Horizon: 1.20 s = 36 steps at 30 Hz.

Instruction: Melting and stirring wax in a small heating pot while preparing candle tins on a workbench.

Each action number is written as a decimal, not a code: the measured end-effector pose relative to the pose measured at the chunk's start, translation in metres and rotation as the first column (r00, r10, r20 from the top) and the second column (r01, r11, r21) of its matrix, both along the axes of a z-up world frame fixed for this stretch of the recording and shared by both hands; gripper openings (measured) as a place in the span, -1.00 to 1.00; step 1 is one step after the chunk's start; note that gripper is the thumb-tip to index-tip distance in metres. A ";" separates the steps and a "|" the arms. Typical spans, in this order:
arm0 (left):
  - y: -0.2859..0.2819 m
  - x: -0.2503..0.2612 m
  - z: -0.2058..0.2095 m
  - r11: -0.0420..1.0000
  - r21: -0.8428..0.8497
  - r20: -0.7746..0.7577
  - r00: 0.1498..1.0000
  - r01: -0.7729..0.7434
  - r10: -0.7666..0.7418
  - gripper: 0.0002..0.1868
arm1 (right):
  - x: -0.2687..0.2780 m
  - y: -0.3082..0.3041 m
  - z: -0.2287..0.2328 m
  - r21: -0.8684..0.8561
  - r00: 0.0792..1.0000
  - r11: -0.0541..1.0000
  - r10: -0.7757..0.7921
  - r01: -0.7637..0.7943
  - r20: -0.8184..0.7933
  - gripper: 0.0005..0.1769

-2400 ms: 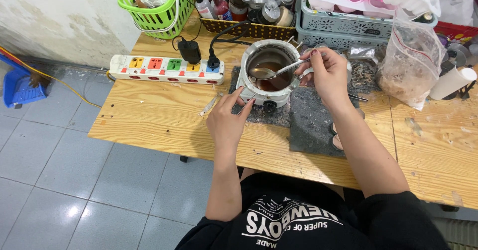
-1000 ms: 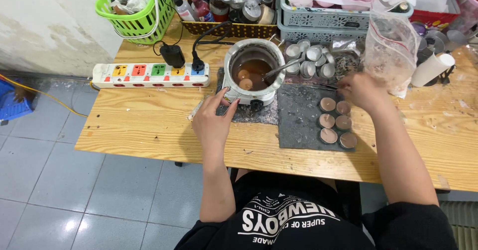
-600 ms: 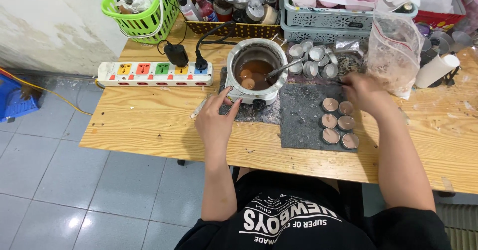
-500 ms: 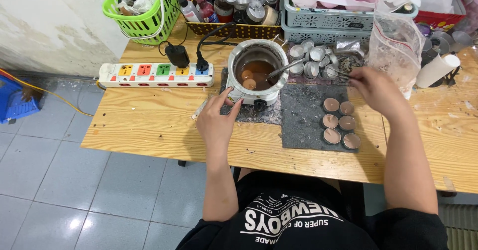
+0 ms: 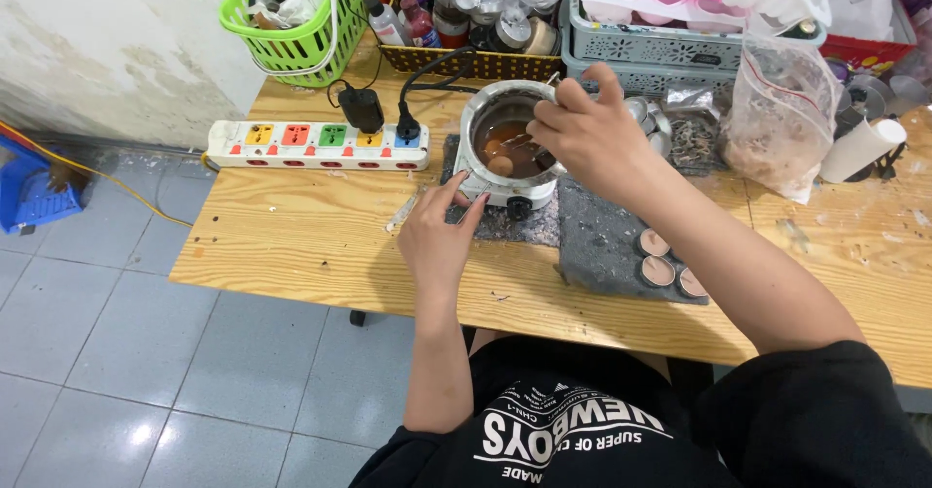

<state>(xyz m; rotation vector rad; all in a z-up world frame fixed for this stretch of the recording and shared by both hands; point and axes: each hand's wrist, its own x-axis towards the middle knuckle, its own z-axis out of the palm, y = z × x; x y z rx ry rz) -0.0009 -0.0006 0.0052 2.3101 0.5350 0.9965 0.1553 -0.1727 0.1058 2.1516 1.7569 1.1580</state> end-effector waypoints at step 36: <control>-0.002 -0.002 0.007 1.000 -0.022 -0.038 0.999 0.011 -0.011 -0.62 | -0.001 -0.140 -0.036 0.598 0.877 0.734 0.005 0.323 -0.481 -0.94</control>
